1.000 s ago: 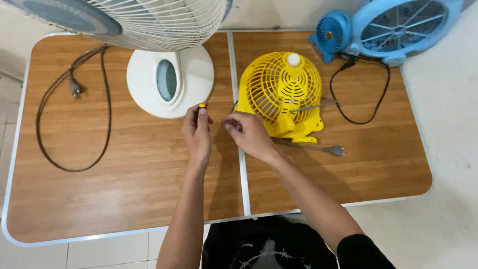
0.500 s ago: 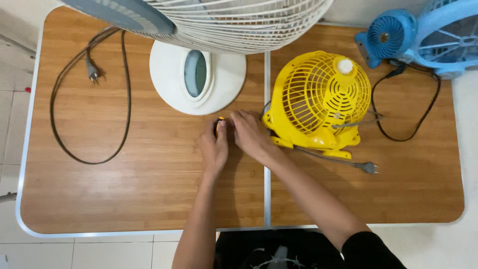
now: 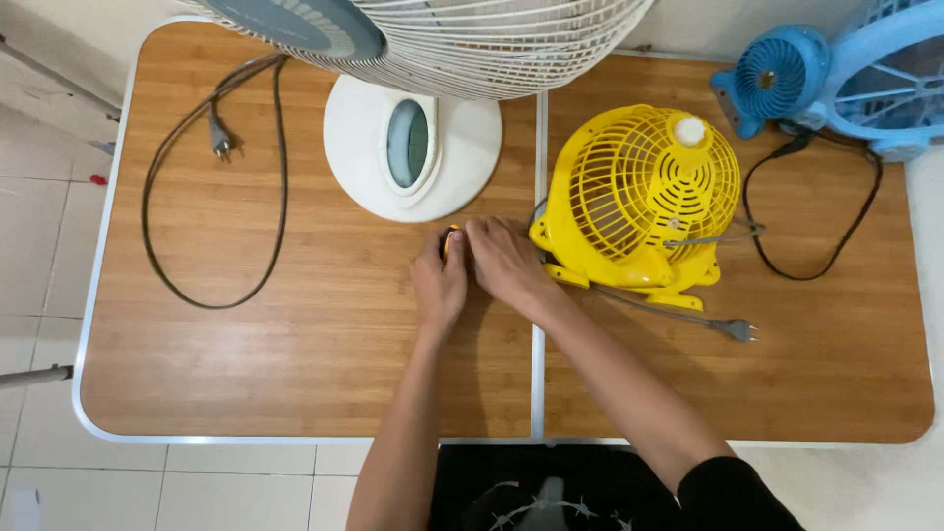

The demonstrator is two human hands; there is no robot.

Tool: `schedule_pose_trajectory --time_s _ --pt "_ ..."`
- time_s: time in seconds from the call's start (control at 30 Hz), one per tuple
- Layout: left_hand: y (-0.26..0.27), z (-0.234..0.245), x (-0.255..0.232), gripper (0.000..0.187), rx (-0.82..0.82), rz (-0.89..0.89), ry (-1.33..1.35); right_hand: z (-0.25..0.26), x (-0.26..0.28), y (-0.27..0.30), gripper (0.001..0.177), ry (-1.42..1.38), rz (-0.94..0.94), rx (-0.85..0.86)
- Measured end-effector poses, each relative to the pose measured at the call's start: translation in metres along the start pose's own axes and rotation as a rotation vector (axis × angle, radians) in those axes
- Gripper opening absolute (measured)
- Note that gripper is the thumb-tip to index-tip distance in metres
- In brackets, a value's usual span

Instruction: The person uses a screwdriver to unscrew and reassemble the front grille of a yellow Minion-shaped fan, then repeats the process on a blue bear-shaped fan. The person handles the fans and screwdriver throughout, working on a wooden table with other fans nearby.

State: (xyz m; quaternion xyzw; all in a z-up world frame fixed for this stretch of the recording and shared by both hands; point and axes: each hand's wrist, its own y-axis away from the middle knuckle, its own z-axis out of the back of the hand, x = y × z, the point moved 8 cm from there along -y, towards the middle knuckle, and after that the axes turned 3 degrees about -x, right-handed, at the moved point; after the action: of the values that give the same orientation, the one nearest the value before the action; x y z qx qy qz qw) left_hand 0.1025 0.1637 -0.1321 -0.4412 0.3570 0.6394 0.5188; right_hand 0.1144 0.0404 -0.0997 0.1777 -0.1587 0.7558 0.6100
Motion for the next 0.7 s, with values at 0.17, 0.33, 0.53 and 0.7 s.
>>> schedule_pose_trajectory --time_s 0.17,0.33,0.53,0.7 --pt "-0.007 -0.007 0.004 0.029 -0.035 -0.007 0.164 0.045 0.01 0.026 0.026 -0.129 0.183 -0.179" --pt "0.006 -0.027 -0.016 0.026 0.005 0.027 0.319 0.087 -0.007 0.051 0.008 -0.307 0.053 -0.184" --pt "0.029 -0.09 -0.065 0.023 0.198 0.02 0.553 0.137 -0.029 0.093 0.01 -0.385 0.068 -0.319" --pt "0.055 -0.127 -0.11 0.027 0.299 -0.037 0.526 0.152 -0.071 0.133 0.014 -0.578 -0.132 -0.343"
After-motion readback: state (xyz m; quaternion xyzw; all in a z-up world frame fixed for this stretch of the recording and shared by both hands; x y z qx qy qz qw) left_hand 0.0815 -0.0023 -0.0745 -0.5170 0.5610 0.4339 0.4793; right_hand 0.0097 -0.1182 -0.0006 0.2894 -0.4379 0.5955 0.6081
